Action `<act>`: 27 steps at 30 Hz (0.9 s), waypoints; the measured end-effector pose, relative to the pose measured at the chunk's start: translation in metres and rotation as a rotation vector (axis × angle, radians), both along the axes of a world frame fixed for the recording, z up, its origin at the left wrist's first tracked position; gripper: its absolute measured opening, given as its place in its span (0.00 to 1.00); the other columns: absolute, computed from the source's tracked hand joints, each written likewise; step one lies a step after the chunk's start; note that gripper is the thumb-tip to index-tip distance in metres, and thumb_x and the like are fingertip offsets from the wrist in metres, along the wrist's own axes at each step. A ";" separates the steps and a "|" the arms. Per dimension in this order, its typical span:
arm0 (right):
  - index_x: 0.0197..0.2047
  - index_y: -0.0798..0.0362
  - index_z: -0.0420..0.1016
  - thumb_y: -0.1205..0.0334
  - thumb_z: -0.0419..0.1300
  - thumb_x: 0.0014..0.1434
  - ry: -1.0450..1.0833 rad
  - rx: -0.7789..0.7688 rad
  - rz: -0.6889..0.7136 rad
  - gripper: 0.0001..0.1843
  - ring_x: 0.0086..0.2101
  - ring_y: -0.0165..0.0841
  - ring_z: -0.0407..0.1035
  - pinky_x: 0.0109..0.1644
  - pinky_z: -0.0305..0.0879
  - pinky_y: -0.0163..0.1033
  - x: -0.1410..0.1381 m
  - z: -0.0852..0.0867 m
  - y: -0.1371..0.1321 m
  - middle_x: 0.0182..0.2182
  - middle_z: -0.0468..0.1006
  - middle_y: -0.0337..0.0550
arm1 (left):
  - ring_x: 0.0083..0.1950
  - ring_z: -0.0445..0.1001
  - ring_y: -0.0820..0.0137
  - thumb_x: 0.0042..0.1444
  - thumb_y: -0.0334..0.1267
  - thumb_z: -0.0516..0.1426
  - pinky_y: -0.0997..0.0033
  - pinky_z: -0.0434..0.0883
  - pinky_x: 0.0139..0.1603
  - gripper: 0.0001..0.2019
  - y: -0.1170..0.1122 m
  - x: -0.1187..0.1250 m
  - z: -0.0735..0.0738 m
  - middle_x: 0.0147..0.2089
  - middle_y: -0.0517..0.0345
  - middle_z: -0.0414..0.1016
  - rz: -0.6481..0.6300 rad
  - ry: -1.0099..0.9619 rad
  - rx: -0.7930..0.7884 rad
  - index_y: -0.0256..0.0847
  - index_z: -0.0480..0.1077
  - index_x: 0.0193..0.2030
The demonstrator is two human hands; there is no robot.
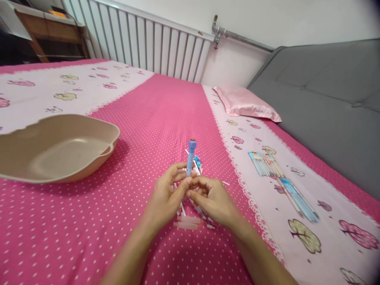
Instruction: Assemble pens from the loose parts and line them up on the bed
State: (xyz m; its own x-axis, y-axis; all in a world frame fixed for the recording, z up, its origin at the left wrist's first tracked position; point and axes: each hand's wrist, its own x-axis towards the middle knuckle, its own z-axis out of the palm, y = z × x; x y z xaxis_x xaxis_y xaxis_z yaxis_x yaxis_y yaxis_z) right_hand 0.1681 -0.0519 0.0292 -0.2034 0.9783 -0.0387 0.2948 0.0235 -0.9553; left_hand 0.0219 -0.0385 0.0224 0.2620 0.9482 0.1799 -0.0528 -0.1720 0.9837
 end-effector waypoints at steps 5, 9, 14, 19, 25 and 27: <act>0.38 0.55 0.76 0.61 0.60 0.54 -0.086 0.046 -0.026 0.09 0.21 0.26 0.61 0.24 0.55 0.32 0.001 0.002 -0.001 0.24 0.74 0.38 | 0.54 0.73 0.63 0.58 0.41 0.57 0.65 0.73 0.50 0.17 0.002 -0.002 0.001 0.52 0.48 0.75 0.047 0.071 0.084 0.40 0.66 0.53; 0.38 0.54 0.75 0.59 0.59 0.56 -0.109 0.054 -0.054 0.09 0.21 0.26 0.61 0.25 0.56 0.32 0.003 0.003 0.000 0.26 0.73 0.39 | 0.53 0.73 0.63 0.57 0.41 0.57 0.62 0.70 0.54 0.17 0.005 -0.004 0.002 0.52 0.48 0.75 0.114 0.146 0.104 0.40 0.69 0.52; 0.37 0.55 0.74 0.58 0.58 0.56 -0.125 0.068 -0.077 0.10 0.23 0.27 0.63 0.27 0.58 0.34 0.003 0.003 0.001 0.28 0.74 0.40 | 0.50 0.75 0.64 0.56 0.41 0.58 0.62 0.70 0.52 0.15 0.006 -0.006 0.002 0.47 0.50 0.78 0.176 0.148 0.085 0.39 0.71 0.49; 0.38 0.55 0.75 0.59 0.56 0.57 -0.157 0.097 -0.115 0.10 0.26 0.30 0.67 0.30 0.61 0.35 0.007 0.002 0.004 0.29 0.76 0.42 | 0.48 0.75 0.64 0.57 0.44 0.57 0.64 0.72 0.49 0.15 0.006 -0.010 0.002 0.46 0.50 0.78 0.244 0.201 0.082 0.39 0.72 0.48; 0.40 0.56 0.76 0.57 0.54 0.58 -0.258 0.205 -0.294 0.14 0.21 0.29 0.66 0.27 0.60 0.34 0.023 0.001 0.019 0.24 0.76 0.39 | 0.47 0.74 0.62 0.55 0.49 0.56 0.65 0.72 0.41 0.20 0.015 -0.019 -0.002 0.46 0.47 0.77 0.378 0.374 0.101 0.37 0.72 0.48; 0.41 0.55 0.77 0.59 0.54 0.58 -0.310 0.270 -0.366 0.14 0.27 0.30 0.70 0.32 0.64 0.34 0.034 0.004 0.023 0.31 0.79 0.40 | 0.45 0.75 0.61 0.54 0.50 0.55 0.65 0.72 0.39 0.22 0.021 -0.024 -0.005 0.45 0.48 0.77 0.423 0.467 0.134 0.38 0.72 0.49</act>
